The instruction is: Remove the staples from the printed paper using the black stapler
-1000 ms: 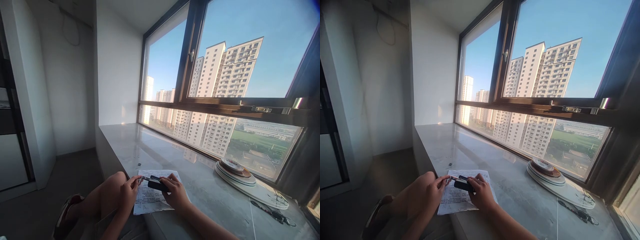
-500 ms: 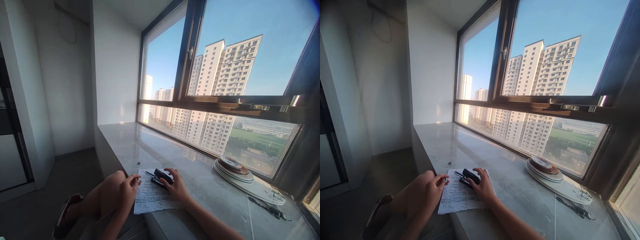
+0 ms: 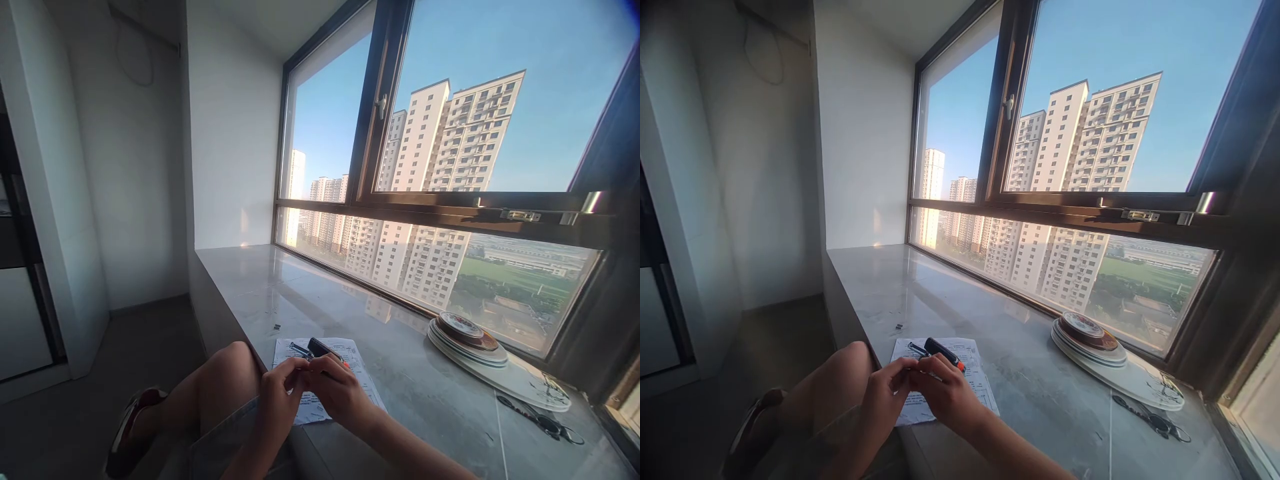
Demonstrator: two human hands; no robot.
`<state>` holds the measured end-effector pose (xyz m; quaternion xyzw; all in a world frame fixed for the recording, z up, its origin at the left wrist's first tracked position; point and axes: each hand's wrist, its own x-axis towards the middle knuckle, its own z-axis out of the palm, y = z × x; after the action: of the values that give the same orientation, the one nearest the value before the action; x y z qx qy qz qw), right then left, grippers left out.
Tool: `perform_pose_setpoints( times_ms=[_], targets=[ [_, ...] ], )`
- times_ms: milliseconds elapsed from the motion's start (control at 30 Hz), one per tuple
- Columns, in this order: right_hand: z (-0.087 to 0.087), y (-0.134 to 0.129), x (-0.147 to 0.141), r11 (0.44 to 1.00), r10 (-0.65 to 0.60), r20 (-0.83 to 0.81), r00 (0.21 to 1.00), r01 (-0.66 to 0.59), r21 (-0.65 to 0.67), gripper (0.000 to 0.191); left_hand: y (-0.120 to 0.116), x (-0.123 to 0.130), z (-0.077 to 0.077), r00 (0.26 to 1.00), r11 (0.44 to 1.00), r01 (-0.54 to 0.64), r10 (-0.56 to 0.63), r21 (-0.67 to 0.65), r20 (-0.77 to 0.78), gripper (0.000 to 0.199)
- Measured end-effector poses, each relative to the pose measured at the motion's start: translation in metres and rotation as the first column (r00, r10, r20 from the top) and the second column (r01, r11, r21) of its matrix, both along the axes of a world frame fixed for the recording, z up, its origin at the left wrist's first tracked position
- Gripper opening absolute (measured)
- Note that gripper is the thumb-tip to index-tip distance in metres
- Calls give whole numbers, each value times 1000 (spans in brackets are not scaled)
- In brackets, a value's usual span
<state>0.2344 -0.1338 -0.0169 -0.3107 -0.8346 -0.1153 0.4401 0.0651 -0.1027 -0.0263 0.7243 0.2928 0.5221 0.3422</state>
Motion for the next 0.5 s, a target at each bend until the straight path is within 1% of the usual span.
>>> perform_pose_setpoints(
  times_ms=[133, 267, 367, 433, 500],
  targets=[
    [2, 1, 7, 999, -21, 16, 1000, 20, 36, 20, -1, -1, 3, 996, 997, 54, -50, -57, 69, 18],
    [1, -1, 11, 995, -83, 83, 993, 78, 63, 21, 1, 2, -1, 988, 990, 92, -77, -111, 130, 16],
    [0, -1, 10, 994, -92, 125, 988, 84, 69, 20, 0, 5, -2, 983, 982, 121, -98, -146, 157, 18],
    [1, 2, 11, 995, -89, 76, 993, 85, 51, 19, 1, 3, 2, 986, 984, 116, -97, -136, 139, 20],
    [4, 8, 16, 991, -132, -41, 990, 133, 12, 17, 11, -4, 5, 993, 993, 68, -57, -96, 105, 21]
  ],
)
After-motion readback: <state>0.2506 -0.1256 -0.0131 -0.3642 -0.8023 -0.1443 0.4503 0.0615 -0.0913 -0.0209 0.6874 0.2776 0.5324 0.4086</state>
